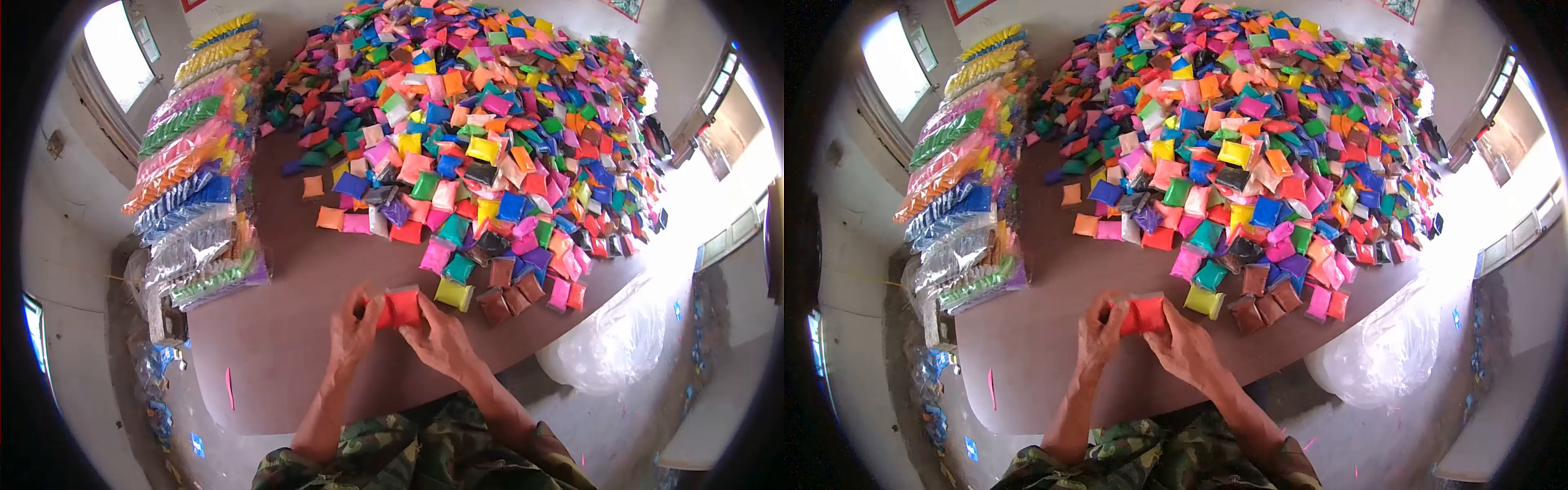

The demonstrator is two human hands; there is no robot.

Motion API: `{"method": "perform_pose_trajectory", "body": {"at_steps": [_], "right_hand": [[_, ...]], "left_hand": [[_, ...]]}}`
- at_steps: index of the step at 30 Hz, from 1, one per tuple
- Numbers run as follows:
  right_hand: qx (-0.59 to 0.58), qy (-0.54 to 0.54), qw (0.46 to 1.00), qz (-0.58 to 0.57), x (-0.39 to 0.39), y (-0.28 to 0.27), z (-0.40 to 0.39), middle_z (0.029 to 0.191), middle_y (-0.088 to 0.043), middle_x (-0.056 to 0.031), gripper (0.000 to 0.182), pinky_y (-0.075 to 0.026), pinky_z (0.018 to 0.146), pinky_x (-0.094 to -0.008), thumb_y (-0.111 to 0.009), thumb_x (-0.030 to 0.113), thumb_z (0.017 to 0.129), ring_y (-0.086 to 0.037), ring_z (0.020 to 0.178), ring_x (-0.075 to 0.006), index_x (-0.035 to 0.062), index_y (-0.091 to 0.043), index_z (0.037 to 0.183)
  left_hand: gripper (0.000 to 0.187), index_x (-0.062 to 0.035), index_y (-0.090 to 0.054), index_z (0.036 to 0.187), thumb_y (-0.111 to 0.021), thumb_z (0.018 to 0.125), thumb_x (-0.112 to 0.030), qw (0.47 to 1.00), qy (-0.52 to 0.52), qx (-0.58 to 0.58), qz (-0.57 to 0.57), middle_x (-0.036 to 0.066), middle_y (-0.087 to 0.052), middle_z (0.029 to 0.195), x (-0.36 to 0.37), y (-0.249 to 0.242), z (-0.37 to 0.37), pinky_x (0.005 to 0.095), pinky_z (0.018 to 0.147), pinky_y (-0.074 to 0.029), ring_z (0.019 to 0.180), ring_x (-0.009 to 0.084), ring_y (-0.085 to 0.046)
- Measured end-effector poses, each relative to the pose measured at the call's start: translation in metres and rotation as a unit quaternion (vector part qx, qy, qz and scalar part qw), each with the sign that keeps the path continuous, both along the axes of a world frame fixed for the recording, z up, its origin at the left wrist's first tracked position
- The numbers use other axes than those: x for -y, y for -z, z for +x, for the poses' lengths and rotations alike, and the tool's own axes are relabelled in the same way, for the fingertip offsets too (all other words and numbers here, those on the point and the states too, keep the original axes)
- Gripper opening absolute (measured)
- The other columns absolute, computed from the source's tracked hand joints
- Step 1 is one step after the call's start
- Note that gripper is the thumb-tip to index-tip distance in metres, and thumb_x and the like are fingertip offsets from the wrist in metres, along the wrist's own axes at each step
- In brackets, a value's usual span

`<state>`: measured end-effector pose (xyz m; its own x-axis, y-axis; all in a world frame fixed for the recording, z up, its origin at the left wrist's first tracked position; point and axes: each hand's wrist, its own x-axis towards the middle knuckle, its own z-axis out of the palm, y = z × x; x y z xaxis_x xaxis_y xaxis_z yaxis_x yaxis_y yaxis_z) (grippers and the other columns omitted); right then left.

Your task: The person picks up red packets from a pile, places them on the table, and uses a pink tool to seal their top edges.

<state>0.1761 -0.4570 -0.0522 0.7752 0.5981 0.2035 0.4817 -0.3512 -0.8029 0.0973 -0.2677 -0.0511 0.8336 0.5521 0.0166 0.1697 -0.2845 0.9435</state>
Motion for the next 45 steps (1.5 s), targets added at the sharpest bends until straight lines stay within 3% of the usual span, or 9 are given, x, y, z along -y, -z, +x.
{"method": "perform_pose_trajectory", "body": {"at_steps": [2, 5, 7, 14, 23, 28, 36, 43, 45], "right_hand": [[0.053, 0.023, 0.998, -0.01, -0.007, 0.001, 0.009, 0.118, -0.073, -0.0207, 0.066, -0.06, 0.078, -0.0446, -0.079, 0.022, 0.098, -0.076, 0.089, -0.0331, 0.0015, -0.052, 0.155], [0.079, 0.066, 0.992, -0.073, -0.004, 0.001, 0.007, 0.131, -0.07, -0.0192, 0.071, -0.061, 0.081, -0.0454, -0.081, 0.021, 0.097, -0.077, 0.093, -0.0331, 0.002, -0.049, 0.157], [0.087, 0.069, 0.989, -0.094, 0.011, -0.007, 0.003, 0.136, -0.068, -0.0176, 0.069, -0.062, 0.081, -0.0447, -0.081, 0.021, 0.096, -0.076, 0.092, -0.0338, 0.0028, -0.051, 0.156], [0.083, 0.038, 0.995, -0.04, 0.046, 0.02, -0.024, 0.112, -0.076, -0.0139, 0.033, -0.062, 0.085, -0.0443, -0.081, 0.01, 0.091, -0.075, 0.1, -0.0344, 0.0048, -0.076, 0.123], [0.108, 0.046, 0.993, -0.032, 0.045, 0.019, -0.023, 0.103, -0.077, -0.0162, 0.026, -0.062, 0.08, -0.0428, -0.077, -0.001, 0.087, -0.076, 0.091, -0.0347, -0.0006, -0.078, 0.113], [0.099, 0.05, 0.993, -0.037, 0.044, 0.018, -0.025, 0.104, -0.076, -0.0139, 0.025, -0.062, 0.082, -0.0438, -0.078, 0.003, 0.089, -0.075, 0.092, -0.0342, 0.0043, -0.078, 0.114], [0.07, 0.041, 0.997, -0.009, 0.045, 0.018, -0.022, 0.104, -0.077, -0.0138, 0.025, -0.063, 0.08, -0.0424, -0.079, 0.004, 0.089, -0.076, 0.092, -0.0336, 0.0055, -0.078, 0.114], [-0.003, 0.033, 0.994, 0.106, 0.064, 0.01, -0.023, 0.102, -0.078, -0.0143, 0.024, -0.063, 0.075, -0.0402, -0.079, 0.003, 0.092, -0.077, 0.087, -0.0309, 0.0027, -0.077, 0.116], [0.07, 0.062, 0.989, 0.116, 0.086, 0.015, -0.017, 0.105, -0.078, -0.0154, 0.024, -0.062, 0.076, -0.0418, -0.08, 0.003, 0.091, -0.076, 0.088, -0.0324, 0.0025, -0.077, 0.115]], "left_hand": [[0.05, 0.0024, -0.065, 0.141, -0.079, 0.103, -0.028, 1.0, -0.027, -0.009, -0.001, 0.008, -0.071, 0.092, -0.015, 0.005, 0.01, 0.0333, 0.071, -0.055, 0.074, 0.0136, -0.062], [0.057, 0.0026, -0.063, 0.144, -0.083, 0.099, -0.026, 0.987, -0.064, 0.039, 0.142, 0.014, -0.074, 0.111, -0.028, 0.013, 0.019, 0.0358, 0.07, -0.057, 0.075, 0.0199, -0.066], [0.05, 0.0005, -0.064, 0.142, -0.081, 0.1, -0.02, 0.981, -0.087, 0.032, 0.173, 0.015, -0.075, 0.111, -0.035, 0.01, 0.013, 0.0351, 0.072, -0.058, 0.081, 0.0207, -0.069], [0.034, -0.0017, -0.073, 0.121, -0.085, 0.09, -0.008, 0.949, -0.029, 0.044, 0.31, 0.016, -0.073, 0.121, -0.032, 0.033, -0.022, 0.0441, 0.088, -0.059, 0.102, 0.0357, -0.072], [0.022, -0.0029, -0.076, 0.105, -0.086, 0.086, -0.003, 0.956, 0.04, 0.052, 0.286, 0.013, -0.073, 0.119, -0.028, 0.028, -0.029, 0.0463, 0.091, -0.059, 0.107, 0.0357, -0.07], [0.023, -0.0027, -0.077, 0.107, -0.086, 0.086, -0.004, 0.95, 0.099, 0.03, 0.293, 0.014, -0.071, 0.127, -0.013, 0.021, -0.058, 0.0465, 0.096, -0.059, 0.113, 0.036, -0.069], [0.028, -0.0021, -0.076, 0.112, -0.086, 0.087, -0.007, 0.933, 0.072, 0.031, 0.352, 0.015, -0.07, 0.132, -0.003, 0.025, -0.062, 0.0478, 0.1, -0.06, 0.118, 0.0377, -0.068], [0.03, -0.0019, -0.075, 0.115, -0.084, 0.088, -0.008, 0.909, 0.072, 0.021, 0.41, 0.016, -0.071, 0.132, 0.0, 0.037, -0.067, 0.0512, 0.105, -0.057, 0.122, 0.0407, -0.066], [0.029, -0.0018, -0.074, 0.116, -0.083, 0.089, -0.007, 0.904, 0.077, 0.021, 0.42, 0.017, -0.071, 0.132, 0.0, 0.036, -0.066, 0.0516, 0.106, -0.056, 0.122, 0.0414, -0.066]]}}
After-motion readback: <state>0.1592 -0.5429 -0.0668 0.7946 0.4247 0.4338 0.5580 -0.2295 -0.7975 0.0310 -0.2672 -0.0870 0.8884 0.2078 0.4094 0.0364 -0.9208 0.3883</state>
